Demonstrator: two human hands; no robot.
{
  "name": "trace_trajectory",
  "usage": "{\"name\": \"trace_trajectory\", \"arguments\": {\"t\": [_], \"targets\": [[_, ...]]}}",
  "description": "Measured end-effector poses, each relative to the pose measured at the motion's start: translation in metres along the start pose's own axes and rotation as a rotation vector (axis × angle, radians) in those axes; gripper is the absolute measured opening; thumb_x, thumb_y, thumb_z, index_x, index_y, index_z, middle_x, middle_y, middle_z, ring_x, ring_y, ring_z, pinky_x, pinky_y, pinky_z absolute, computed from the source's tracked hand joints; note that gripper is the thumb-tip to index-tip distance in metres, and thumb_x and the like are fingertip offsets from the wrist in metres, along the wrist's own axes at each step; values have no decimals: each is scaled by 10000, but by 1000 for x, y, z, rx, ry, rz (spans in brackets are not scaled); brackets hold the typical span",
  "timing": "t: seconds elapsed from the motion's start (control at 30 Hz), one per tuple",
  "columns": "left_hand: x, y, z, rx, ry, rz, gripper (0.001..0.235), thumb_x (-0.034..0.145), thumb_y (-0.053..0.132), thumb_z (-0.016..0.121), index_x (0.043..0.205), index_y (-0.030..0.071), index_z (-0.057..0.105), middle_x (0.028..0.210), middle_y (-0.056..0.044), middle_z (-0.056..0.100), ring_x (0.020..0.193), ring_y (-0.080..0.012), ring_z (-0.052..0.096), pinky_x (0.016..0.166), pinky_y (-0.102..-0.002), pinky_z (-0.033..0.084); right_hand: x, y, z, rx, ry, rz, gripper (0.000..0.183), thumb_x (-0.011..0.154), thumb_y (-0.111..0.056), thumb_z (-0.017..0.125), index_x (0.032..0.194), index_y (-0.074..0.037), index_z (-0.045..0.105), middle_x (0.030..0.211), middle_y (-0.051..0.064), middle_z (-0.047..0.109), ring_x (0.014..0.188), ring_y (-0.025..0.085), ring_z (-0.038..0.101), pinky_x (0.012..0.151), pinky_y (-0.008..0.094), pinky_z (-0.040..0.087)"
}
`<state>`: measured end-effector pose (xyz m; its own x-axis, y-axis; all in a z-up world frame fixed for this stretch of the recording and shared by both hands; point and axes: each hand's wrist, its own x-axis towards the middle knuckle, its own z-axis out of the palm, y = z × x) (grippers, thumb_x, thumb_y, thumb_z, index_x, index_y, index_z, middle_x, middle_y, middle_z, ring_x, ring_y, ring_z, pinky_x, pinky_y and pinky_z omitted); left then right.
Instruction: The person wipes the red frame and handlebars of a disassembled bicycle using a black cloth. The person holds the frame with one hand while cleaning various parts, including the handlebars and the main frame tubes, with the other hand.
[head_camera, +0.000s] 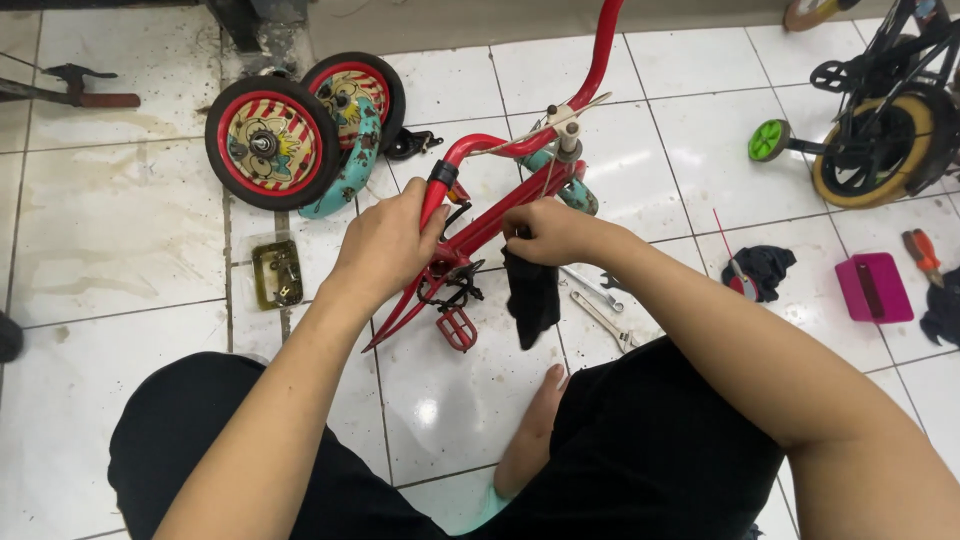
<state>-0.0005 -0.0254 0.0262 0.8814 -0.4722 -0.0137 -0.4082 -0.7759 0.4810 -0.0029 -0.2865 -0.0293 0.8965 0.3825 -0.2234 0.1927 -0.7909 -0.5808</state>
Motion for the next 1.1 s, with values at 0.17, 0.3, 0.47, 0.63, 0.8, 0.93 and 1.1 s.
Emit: {"name": "trace_trajectory", "arguments": {"t": [0.17,0.3,0.47,0.63,0.8,0.93,1.1], "targets": [[-5,11,1,20,-50,13,370,1017,349,524,1154,9,570,863,-262,717,821,-491,729,708,-566,566,21,13,41,38,111,-53,341,893,-121,598,1223,-37,622,1041,274,673,1031,479,676,888,535,556],[-9,18,3,42,-64,10,379,987,342,572,1165,8,589,845,-253,723,805,-473,735,700,-550,567,31,1,65,18,123,-209,392,935,-80,588,1327,-77,582,1213,250,600,1058,473,664,880,508,581],[-10,22,1,35,-88,14,397,1001,345,547,1185,-4,586,852,-269,722,815,-483,731,716,-561,560,54,9,96,-136,7,-288,285,915,-110,604,1176,-10,663,1116,239,628,897,474,696,777,513,601],[-8,20,2,53,-67,15,396,1007,321,532,1238,3,575,947,-268,727,839,-508,722,729,-599,562,56,-6,98,-264,-80,-325,242,935,-157,624,1100,7,692,972,221,693,852,413,724,728,461,609],[14,13,15,84,86,65,367,1051,314,458,1275,43,562,1007,-236,715,825,-503,719,729,-625,565,52,-25,80,-344,-88,-350,254,976,-180,629,1153,-7,689,987,187,713,898,370,730,755,452,599],[39,4,17,132,194,94,344,1065,297,457,1292,55,548,1042,-239,691,824,-525,708,727,-647,562,54,-27,77,-313,-80,-343,278,978,-144,623,1227,-33,674,1063,173,719,943,350,734,779,444,599],[69,-11,19,271,418,195,196,1090,235,546,1175,62,577,908,-135,622,726,-303,675,568,-443,563,56,-15,81,-298,-21,-284,593,823,-100,712,1398,-165,582,1196,95,674,863,294,715,774,420,572]]}}
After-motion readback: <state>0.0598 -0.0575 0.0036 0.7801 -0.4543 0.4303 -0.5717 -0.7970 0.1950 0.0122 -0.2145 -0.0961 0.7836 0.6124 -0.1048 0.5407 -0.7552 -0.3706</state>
